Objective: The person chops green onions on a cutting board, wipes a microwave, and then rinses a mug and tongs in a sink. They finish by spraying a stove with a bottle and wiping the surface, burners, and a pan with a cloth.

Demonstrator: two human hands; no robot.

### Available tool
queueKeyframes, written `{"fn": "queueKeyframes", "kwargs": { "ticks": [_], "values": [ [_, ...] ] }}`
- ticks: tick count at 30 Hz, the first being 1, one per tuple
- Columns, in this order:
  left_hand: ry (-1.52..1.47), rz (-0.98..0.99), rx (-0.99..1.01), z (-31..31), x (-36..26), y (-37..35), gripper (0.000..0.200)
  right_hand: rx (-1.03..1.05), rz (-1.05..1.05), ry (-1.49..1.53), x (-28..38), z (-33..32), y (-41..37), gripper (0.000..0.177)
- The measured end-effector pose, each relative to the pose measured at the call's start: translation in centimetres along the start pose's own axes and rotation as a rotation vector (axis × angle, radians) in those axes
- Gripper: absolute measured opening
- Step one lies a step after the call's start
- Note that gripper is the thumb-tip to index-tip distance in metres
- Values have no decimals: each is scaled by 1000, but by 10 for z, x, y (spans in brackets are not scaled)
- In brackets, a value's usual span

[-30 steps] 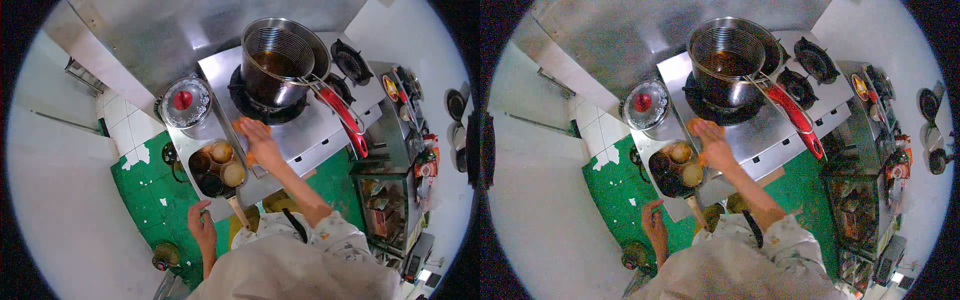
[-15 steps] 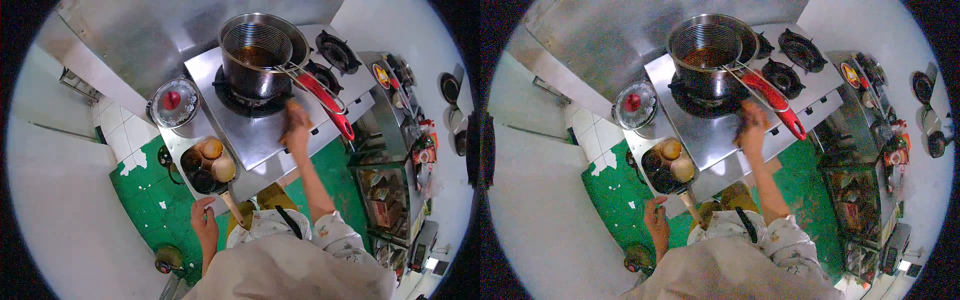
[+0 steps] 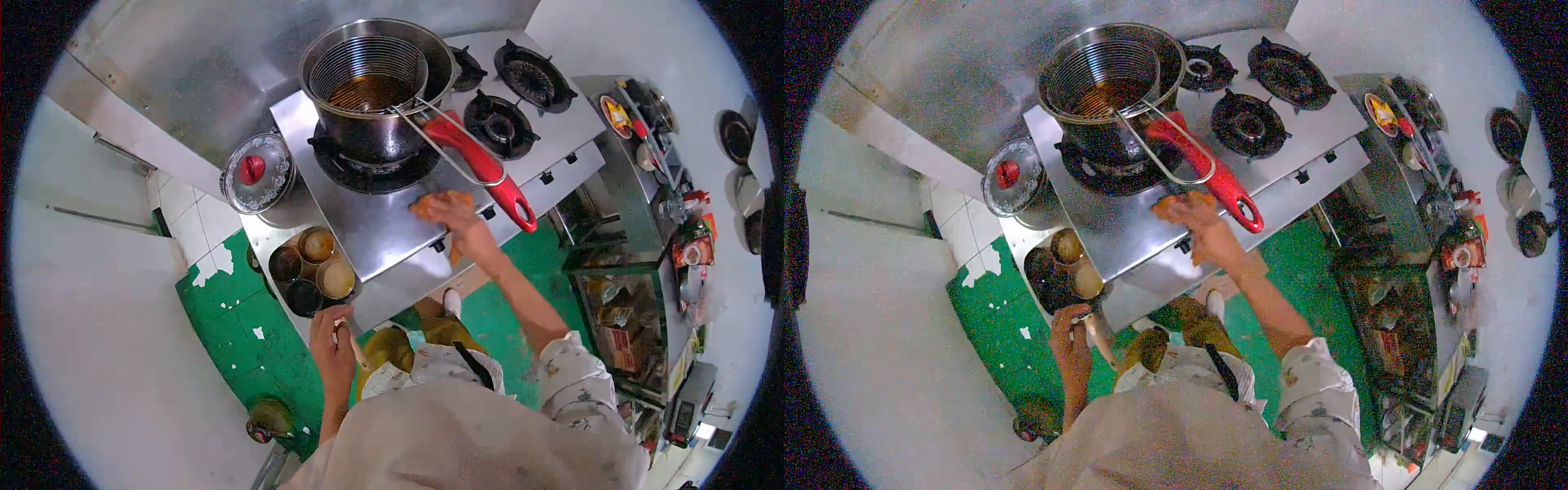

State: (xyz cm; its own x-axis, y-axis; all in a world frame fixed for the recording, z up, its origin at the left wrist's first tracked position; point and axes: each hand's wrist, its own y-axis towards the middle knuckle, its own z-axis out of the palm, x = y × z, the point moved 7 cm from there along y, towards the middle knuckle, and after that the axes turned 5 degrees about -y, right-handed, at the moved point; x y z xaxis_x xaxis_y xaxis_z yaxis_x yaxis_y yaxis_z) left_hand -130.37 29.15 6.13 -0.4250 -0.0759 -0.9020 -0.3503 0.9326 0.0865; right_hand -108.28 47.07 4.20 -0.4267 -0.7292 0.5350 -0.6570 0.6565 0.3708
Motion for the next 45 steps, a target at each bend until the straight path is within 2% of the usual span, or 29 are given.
{"fn": "queueKeyframes", "kwargs": {
  "ticks": [1,4,5,7,9,11,12,14,16,17,19,21,22,24,26,28,29,30,31,33,34,37,38,40,42,43,45],
  "values": [
    [7,-6,-7,3,2,-4,23,-66,3,20,-11,-8,-3,54],
    [31,-15,-73,18,3,-18,24,-26,66,-21,-9,12,-25,51],
    [12,-60,-103,22,1,-22,25,-19,74,122,-6,13,-27,41],
    [4,-115,-145,32,-3,-30,25,-278,81,190,0,-22,-18,36],
    [-36,-103,-195,44,-11,-36,26,-391,303,207,-25,-68,5,28],
    [-44,-110,-197,60,-13,-43,26,-484,248,-104,-76,-74,19,31],
    [-56,-109,-192,68,-15,-46,25,-480,242,-100,-93,-62,18,31],
    [-10,-102,-189,81,-29,-51,26,-341,312,-375,-114,-29,22,26],
    [34,-97,-185,93,-35,-54,27,-416,369,120,-50,-37,6,29],
    [35,-75,-177,101,-33,-57,27,-399,408,578,-57,-3,-11,32],
    [30,-45,-166,119,-35,-58,28,-44,376,485,-27,60,-31,33],
    [-22,-10,-138,136,-41,-54,27,223,-239,360,35,60,-37,43],
    [-20,-3,-138,140,-47,-53,27,218,-242,358,41,41,-42,43],
    [22,-60,-157,143,-54,-52,26,414,243,648,11,22,-61,38],
    [42,-84,-182,147,-54,-56,26,-327,321,577,-53,-39,-83,37],
    [64,-95,-214,147,-55,-60,26,-518,391,437,-103,-102,-77,42],
    [63,-69,-219,148,-58,-63,26,-549,365,153,-135,-119,-77,43],
    [62,-45,-222,149,-60,-68,27,-573,337,-130,-139,-133,-71,44],
    [66,-45,-230,151,-58,-73,27,-573,330,-124,-137,-127,-72,44],
    [49,-17,-223,157,-54,-79,26,-367,335,-70,-113,-88,-69,42],
    [53,-18,-225,158,-56,-79,26,-367,334,-66,-91,-71,-73,42],
    [62,-76,-196,162,-62,-80,25,508,-47,416,4,37,-87,34],
    [131,-56,-223,157,-65,-81,25,505,-51,420,3,36,-86,34],
    [200,-43,-266,151,-66,-84,24,248,127,597,-16,5,-68,30],
    [52,-168,-387,135,-53,-96,24,29,243,291,-37,-73,-21,25],
    [53,-172,-398,133,-54,-101,24,-194,370,558,-97,-48,-13,25],
    [129,-155,-424,126,-59,-112,24,-276,116,-190,-107,-80,28,26]
  ]
}}
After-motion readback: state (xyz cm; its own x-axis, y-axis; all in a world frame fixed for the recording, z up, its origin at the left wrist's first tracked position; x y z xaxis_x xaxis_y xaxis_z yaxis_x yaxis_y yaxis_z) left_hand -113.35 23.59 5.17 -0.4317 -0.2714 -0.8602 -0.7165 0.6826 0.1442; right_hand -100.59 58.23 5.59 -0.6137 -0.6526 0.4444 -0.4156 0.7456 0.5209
